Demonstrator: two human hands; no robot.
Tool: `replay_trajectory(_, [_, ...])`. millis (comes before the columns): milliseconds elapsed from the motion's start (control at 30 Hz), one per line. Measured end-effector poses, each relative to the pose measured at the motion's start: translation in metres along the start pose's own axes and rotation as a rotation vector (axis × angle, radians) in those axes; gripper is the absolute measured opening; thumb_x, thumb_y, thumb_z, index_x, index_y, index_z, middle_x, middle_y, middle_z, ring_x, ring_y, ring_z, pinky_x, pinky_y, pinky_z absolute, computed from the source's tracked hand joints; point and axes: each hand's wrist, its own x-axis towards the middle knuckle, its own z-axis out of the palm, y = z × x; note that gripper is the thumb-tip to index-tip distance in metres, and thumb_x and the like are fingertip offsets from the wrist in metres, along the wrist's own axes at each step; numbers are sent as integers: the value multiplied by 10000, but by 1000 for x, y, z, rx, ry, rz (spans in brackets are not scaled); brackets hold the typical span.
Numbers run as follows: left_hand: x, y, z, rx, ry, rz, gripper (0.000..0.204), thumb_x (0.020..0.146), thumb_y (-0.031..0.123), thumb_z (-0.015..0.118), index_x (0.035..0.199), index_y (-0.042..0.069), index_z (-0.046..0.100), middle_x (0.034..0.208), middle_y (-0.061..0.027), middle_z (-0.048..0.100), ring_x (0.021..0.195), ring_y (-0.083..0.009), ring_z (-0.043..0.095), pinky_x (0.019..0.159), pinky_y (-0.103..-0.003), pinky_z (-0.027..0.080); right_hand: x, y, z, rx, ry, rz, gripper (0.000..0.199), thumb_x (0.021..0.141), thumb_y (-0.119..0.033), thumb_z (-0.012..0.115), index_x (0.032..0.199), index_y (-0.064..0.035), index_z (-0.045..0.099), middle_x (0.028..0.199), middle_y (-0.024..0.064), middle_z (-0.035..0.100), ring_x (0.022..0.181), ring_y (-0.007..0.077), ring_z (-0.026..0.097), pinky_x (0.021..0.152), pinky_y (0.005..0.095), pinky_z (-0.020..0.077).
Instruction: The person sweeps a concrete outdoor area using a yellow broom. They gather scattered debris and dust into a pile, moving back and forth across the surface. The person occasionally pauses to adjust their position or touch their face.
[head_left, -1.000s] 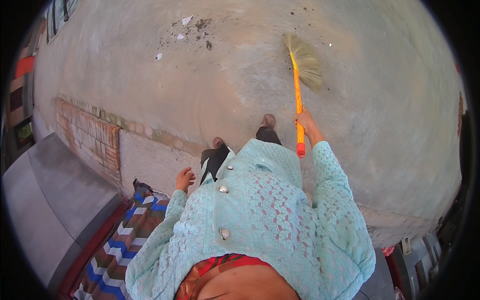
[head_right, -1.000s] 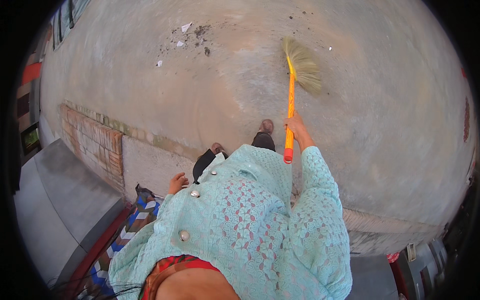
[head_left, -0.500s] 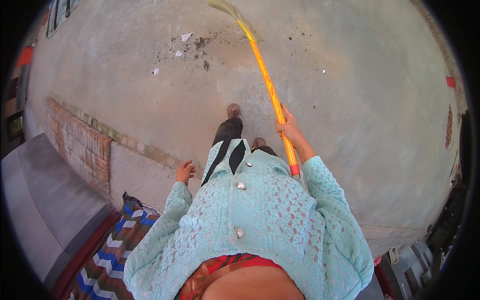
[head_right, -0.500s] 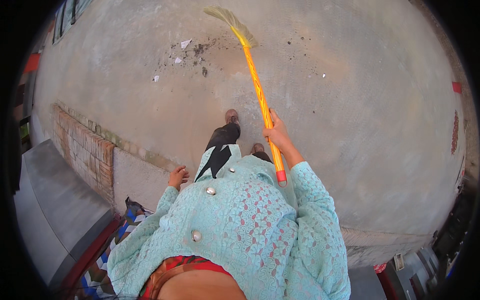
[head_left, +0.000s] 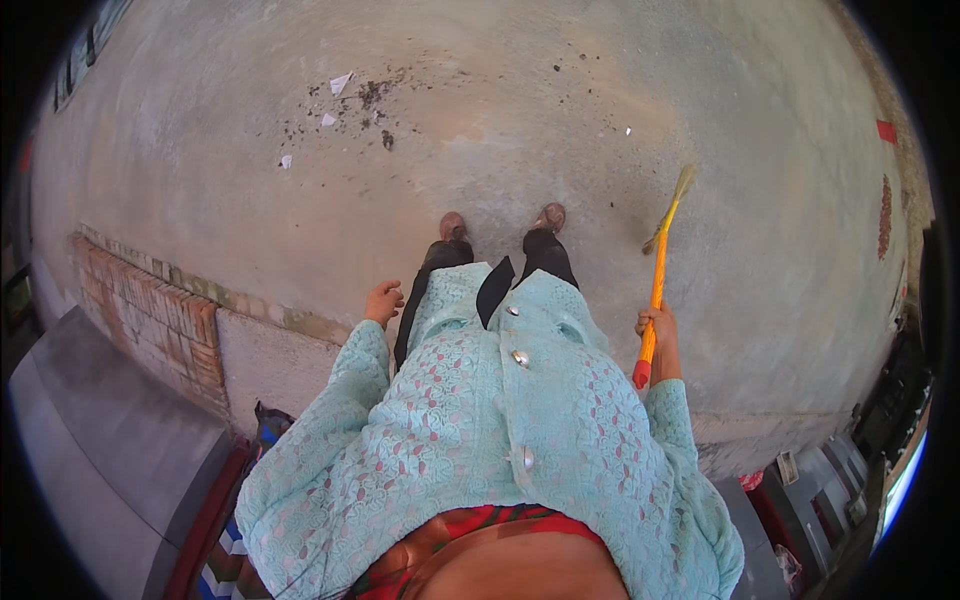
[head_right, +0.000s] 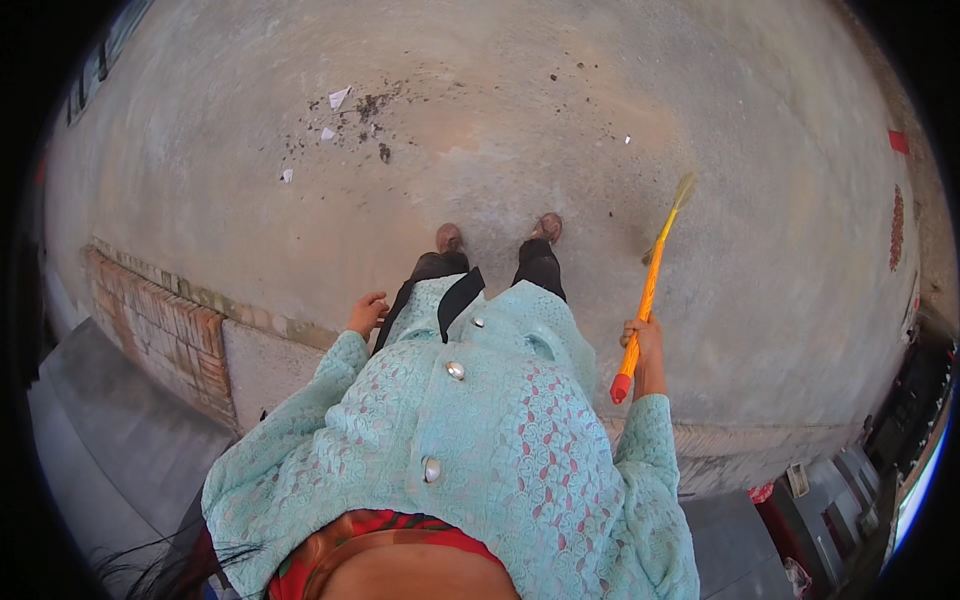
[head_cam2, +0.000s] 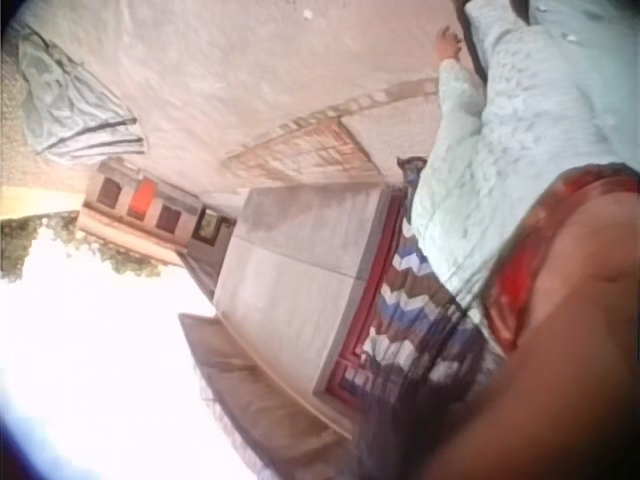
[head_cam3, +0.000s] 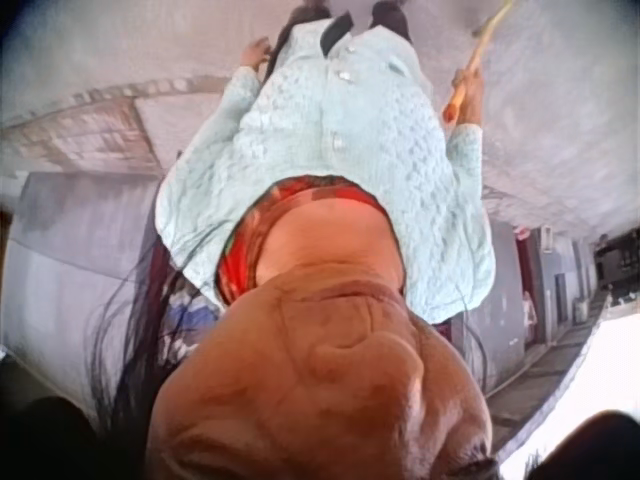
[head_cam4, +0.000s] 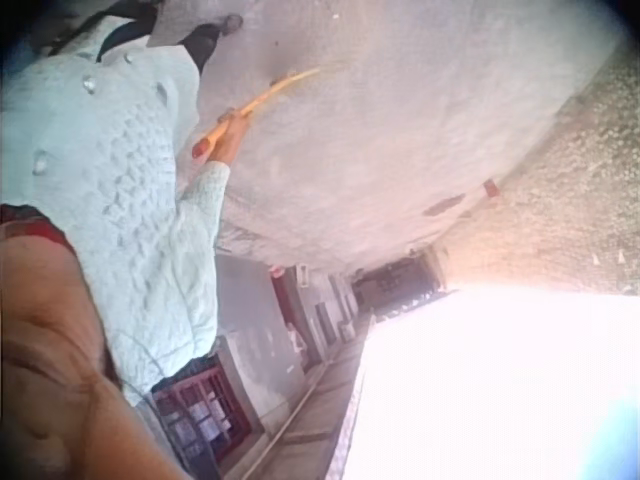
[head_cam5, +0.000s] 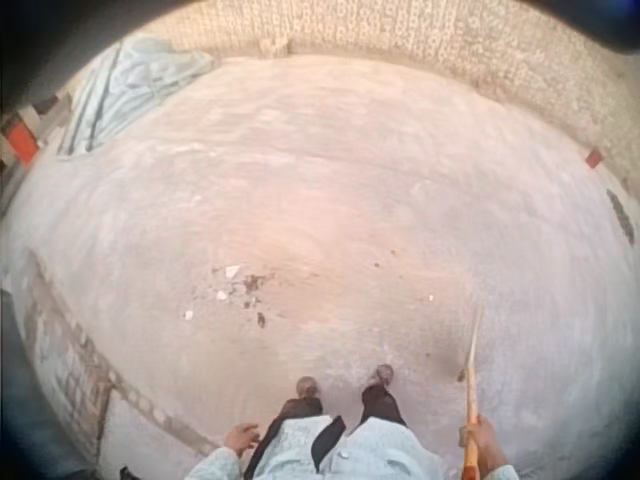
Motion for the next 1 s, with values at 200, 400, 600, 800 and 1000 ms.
replay_trajectory(200, [-46,-8,-1,-123,177,-65,306,742,149,463,1037,72,486,766,-36,547,621,-119,531,501,-250,398,117,-18,25,-10,-205,269,272,655,36,444,856,-90,311,538,51,408,385,132,394,340,250,366])
replay_trajectory(400, [-64,-21,15,-76,165,-159,316,747,156,453,1053,79,471,775,-31,549,631,-114,529,519,-261,406,90,-21,188,-300,-550,139,410,618,66,471,969,-72,310,572,68,436,396,136,424,336,259,362])
replay_trajectory(600, [-48,30,43,-73,175,-94,310,747,152,457,1047,80,481,764,-28,548,621,-117,531,514,-260,412,80,-66,203,-175,-879,153,593,614,58,482,1157,-70,278,594,50,448,401,115,420,347,237,346])
replay_trajectory(800, [-34,54,51,-68,171,-29,282,748,152,461,1015,73,508,740,-22,543,615,-114,531,511,-257,412,27,-107,137,-448,-662,-147,799,585,50,478,1288,-87,126,545,13,430,390,94,411,344,214,340])
replay_trajectory(1000, [-36,41,60,-91,160,-106,269,750,132,464,1007,69,510,732,-22,542,603,-115,530,505,-255,406,43,-134,87,-423,-376,-231,727,602,48,451,1267,-92,190,549,19,421,398,98,407,347,225,352])
